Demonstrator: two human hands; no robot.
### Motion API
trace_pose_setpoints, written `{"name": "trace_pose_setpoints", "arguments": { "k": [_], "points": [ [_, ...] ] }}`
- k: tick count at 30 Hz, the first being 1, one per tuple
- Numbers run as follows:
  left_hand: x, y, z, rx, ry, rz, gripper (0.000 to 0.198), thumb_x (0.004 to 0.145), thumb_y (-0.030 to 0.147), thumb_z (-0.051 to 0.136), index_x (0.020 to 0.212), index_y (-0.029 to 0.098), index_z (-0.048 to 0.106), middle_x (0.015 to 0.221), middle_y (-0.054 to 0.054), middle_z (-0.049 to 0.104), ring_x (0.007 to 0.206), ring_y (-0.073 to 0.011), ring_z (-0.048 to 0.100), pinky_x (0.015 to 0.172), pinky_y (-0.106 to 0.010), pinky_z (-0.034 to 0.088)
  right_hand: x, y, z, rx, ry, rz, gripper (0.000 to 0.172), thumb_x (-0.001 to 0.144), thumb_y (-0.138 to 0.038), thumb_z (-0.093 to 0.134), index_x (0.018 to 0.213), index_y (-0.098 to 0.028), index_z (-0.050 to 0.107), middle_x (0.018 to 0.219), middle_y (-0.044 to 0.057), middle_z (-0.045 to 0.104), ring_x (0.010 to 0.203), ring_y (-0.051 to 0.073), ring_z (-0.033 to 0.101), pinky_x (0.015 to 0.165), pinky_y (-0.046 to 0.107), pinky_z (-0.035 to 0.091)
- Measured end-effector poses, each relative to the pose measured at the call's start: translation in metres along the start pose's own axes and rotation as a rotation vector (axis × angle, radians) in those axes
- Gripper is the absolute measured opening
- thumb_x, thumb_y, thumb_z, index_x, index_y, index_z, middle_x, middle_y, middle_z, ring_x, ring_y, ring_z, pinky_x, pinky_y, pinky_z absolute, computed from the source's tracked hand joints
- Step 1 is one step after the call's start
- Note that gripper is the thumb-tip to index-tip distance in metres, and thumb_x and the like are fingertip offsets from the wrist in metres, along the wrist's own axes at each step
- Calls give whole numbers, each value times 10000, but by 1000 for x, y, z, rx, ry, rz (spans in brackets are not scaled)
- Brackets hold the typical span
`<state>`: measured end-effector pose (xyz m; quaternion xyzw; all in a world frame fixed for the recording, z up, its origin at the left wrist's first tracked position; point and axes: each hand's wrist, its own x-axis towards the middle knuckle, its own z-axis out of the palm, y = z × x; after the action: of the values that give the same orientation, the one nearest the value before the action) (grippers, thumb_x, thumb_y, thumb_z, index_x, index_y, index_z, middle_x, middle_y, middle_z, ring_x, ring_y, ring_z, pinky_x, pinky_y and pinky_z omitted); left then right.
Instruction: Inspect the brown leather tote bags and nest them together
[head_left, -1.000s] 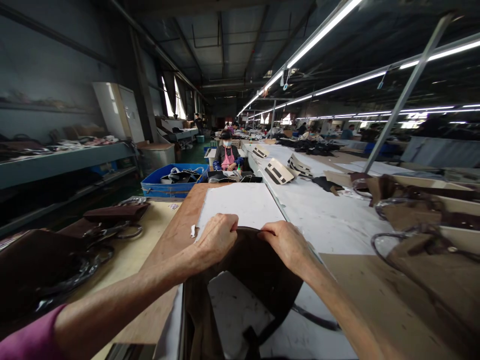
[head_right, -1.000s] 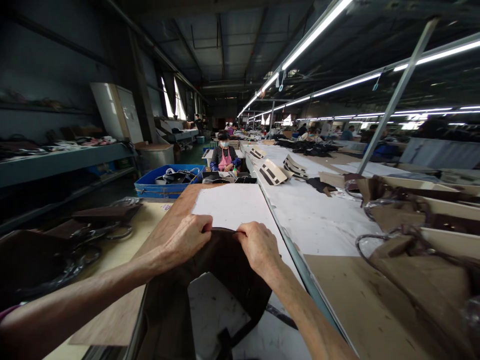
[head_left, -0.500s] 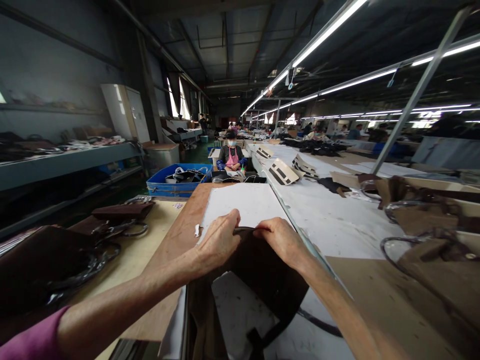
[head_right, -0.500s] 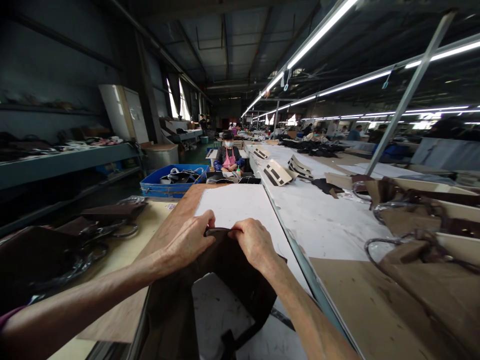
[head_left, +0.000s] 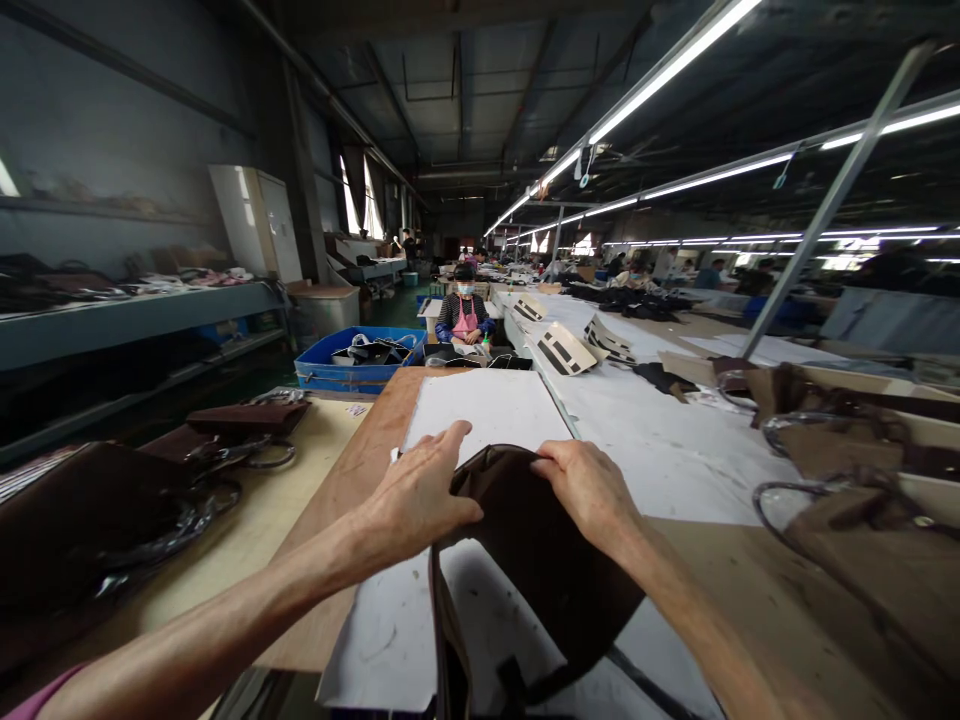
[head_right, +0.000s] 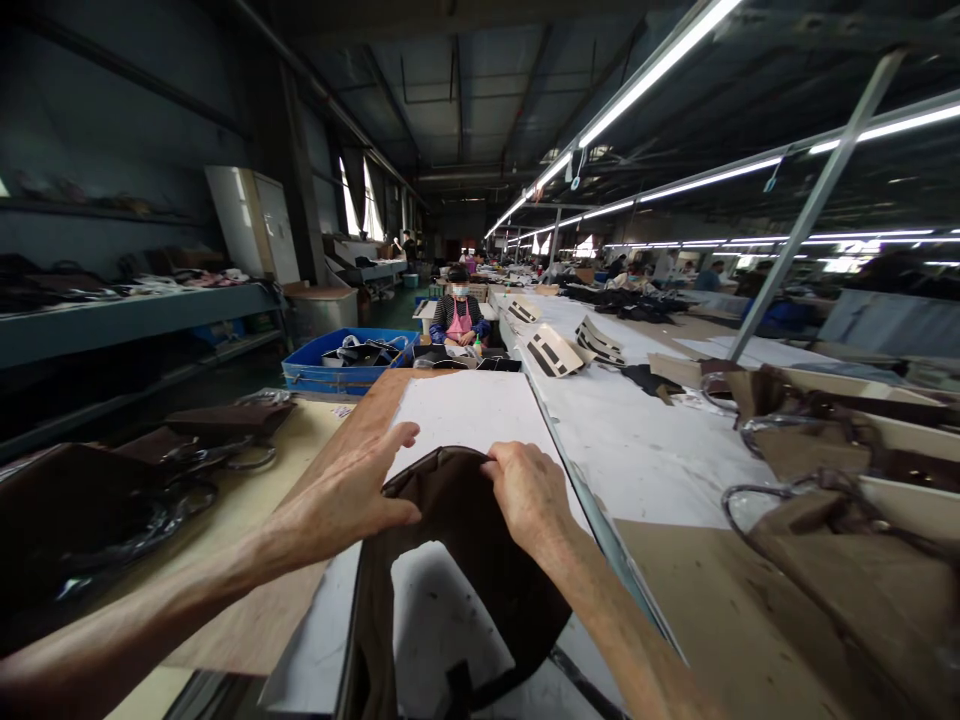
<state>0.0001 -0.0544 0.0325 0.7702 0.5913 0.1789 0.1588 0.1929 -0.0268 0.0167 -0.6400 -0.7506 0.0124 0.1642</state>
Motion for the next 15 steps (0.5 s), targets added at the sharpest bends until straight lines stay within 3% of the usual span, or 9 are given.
{"name": "trace_pose_setpoints", "arguments": {
  "k": [4, 8, 11, 15],
  "points": [
    [-37, 5, 10, -210, -1, -112, 861, 607, 328, 628, 1329, 172, 186, 1344, -136, 351, 1215, -264, 339, 975, -372, 310, -12, 3, -8, -55, 1, 27, 227, 796, -287, 453, 623, -224, 586, 639, 21, 606, 658, 155, 529, 572, 250, 297],
    [-46, 5, 20, -421, -9, -141, 861, 599, 170, 571, 1341, 171, 134, 1295, -104, 422, 1087, -204, 468, 896, -295, 392, -24, 6, -9, -50, 13, 10, 236, 795, -287, 446, 592, -221, 549, 594, 10, 579, 618, 146, 503, 559, 245, 293],
    [-34, -3, 17, -514, -131, -43, 735, 533, 8, 417, 1245, 183, 361, 1087, -30, 590, 914, -146, 552, 753, -220, 441, -35, 17, -18, -55, 27, -1, 227, 789, -272, 443, 591, -219, 541, 609, 6, 585, 631, 146, 503, 564, 247, 288],
    [-4, -16, 12, -552, -360, -15, 628, 443, -4, 341, 994, 157, 593, 819, 13, 653, 727, -133, 574, 533, -174, 414, -53, 35, -33, -89, -12, 8, 206, 765, -268, 464, 580, -225, 545, 590, -4, 583, 616, 144, 494, 547, 248, 268]
  ]
}}
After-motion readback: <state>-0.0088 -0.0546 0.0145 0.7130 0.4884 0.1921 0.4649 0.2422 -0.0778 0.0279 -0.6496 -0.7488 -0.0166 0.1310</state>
